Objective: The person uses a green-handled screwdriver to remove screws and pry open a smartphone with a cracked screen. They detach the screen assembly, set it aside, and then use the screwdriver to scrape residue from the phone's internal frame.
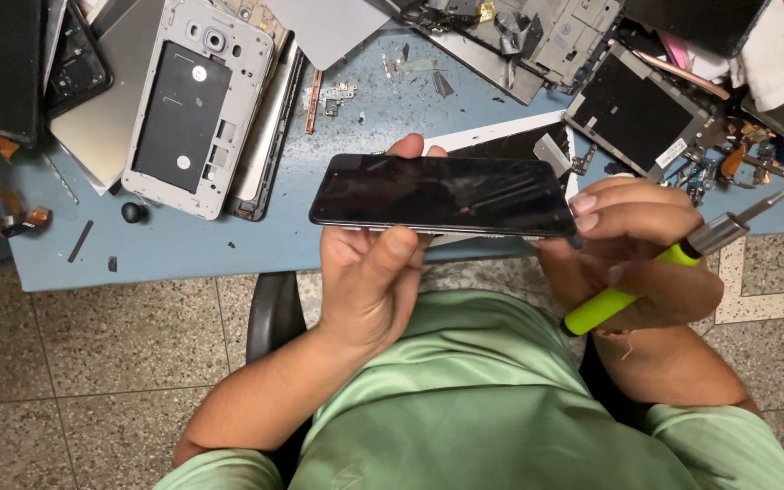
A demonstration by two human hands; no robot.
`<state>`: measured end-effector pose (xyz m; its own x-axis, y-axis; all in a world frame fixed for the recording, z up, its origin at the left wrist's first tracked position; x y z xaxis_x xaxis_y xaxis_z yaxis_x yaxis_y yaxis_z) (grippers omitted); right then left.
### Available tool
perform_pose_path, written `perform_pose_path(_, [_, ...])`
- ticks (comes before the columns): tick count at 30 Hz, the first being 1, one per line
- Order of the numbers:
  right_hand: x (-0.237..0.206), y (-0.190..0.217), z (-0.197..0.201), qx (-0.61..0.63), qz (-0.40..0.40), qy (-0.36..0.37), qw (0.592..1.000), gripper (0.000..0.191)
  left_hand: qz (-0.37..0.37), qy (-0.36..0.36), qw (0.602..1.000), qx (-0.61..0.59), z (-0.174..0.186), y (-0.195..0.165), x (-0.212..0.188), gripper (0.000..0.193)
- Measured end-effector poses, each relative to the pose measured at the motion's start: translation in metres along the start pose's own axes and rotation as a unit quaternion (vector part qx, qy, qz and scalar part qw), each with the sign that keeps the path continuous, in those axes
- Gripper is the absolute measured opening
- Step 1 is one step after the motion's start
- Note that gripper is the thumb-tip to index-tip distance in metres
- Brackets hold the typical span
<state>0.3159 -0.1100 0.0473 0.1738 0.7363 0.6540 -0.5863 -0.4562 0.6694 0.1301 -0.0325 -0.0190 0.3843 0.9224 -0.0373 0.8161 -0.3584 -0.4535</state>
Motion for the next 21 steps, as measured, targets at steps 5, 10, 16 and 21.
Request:
perform_pose_path(5, [0.0044,0.0041,-0.0012,-0.020,0.017,-0.006,1.000,0.046,-0.015,-0.008,1.000,0.012,0.0004,0.0037,-0.0007,0.057])
perform_pose_path(10, [0.0030,0.0055,0.0001,-0.064,-0.047,-0.012,0.997,0.029,-0.027,-0.009,0.999,0.031,0.0004,0.0027,-0.0006,0.058])
perform_pose_path(16, [0.0028,0.0040,-0.0027,-0.074,-0.043,-0.006,0.996,0.030,-0.046,-0.014,0.997,0.066,-0.0034,-0.0014,-0.0015,0.066])
perform_pose_path(21, [0.0054,0.0050,-0.0028,-0.077,-0.002,0.014,0.997,0.040,-0.038,-0.018,0.995,0.095,-0.0062,-0.0042,-0.0015,0.071])
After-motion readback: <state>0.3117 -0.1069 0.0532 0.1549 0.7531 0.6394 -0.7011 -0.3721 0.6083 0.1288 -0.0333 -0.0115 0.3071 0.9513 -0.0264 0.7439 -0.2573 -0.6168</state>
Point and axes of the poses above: each hand's wrist, its own x-axis towards the middle knuckle, its own z-axis out of the back of the hand, y = z × x, the point moved 6 cm from there along x, towards the middle knuckle, and after that the axes turned 6 degrees about -z, right-handed, at the moved point
